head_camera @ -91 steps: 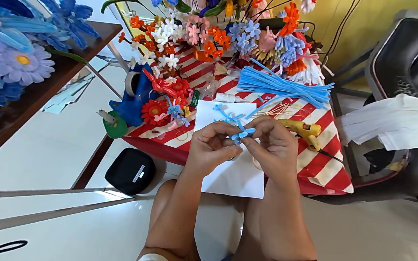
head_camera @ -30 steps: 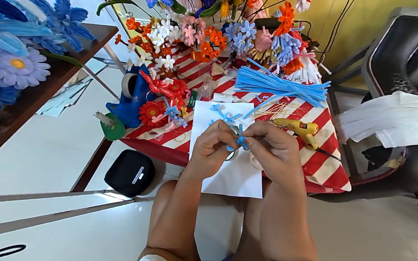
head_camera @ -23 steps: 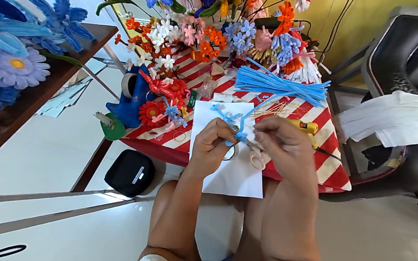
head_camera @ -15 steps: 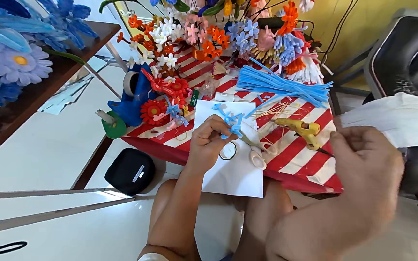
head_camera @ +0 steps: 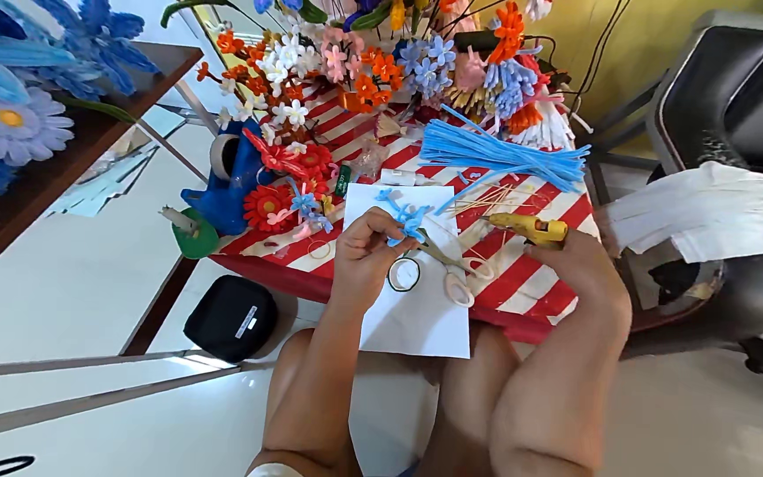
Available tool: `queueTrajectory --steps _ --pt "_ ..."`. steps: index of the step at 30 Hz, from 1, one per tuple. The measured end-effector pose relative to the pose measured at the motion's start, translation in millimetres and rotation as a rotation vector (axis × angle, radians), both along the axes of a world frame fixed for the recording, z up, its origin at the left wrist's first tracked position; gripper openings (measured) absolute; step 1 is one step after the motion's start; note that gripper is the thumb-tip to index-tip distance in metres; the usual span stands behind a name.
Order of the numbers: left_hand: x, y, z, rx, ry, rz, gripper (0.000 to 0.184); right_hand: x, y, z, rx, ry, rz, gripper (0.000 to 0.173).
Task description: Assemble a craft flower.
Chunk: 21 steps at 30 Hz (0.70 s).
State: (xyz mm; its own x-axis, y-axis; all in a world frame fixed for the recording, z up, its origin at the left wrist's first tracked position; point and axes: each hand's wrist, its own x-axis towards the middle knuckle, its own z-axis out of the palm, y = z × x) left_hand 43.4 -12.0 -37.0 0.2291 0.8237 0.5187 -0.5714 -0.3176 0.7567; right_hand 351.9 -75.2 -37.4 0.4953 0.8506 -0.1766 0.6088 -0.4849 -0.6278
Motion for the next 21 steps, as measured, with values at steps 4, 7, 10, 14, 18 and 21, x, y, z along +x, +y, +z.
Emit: queueTrajectory --steps 4,7,10,14,18,21 --pt "0 -5 5 0.018 0.001 0.048 0.022 4 2 -9 0.098 0.056 0.029 0.035" --pt "-3 -3 2 0.017 0.015 0.038 0.022 1 -13 0 0.282 0.065 0.037 0.034" --pt "-5 0 -1 0.031 0.041 0.037 0.025 -16 -28 15 0.566 0.152 0.125 0.032" --pt "-4 0 -2 0.049 0.069 0.061 0.024 -36 -35 26 0.774 0.359 0.373 0.027" --pt "-4 0 -2 0.049 0.063 0.066 0.024 -47 -35 29 0.739 0.326 0.41 0.028" --pt "-3 0 -1 0.059 0.071 0.078 0.024 -62 -44 38 0.809 0.406 0.447 0.028"
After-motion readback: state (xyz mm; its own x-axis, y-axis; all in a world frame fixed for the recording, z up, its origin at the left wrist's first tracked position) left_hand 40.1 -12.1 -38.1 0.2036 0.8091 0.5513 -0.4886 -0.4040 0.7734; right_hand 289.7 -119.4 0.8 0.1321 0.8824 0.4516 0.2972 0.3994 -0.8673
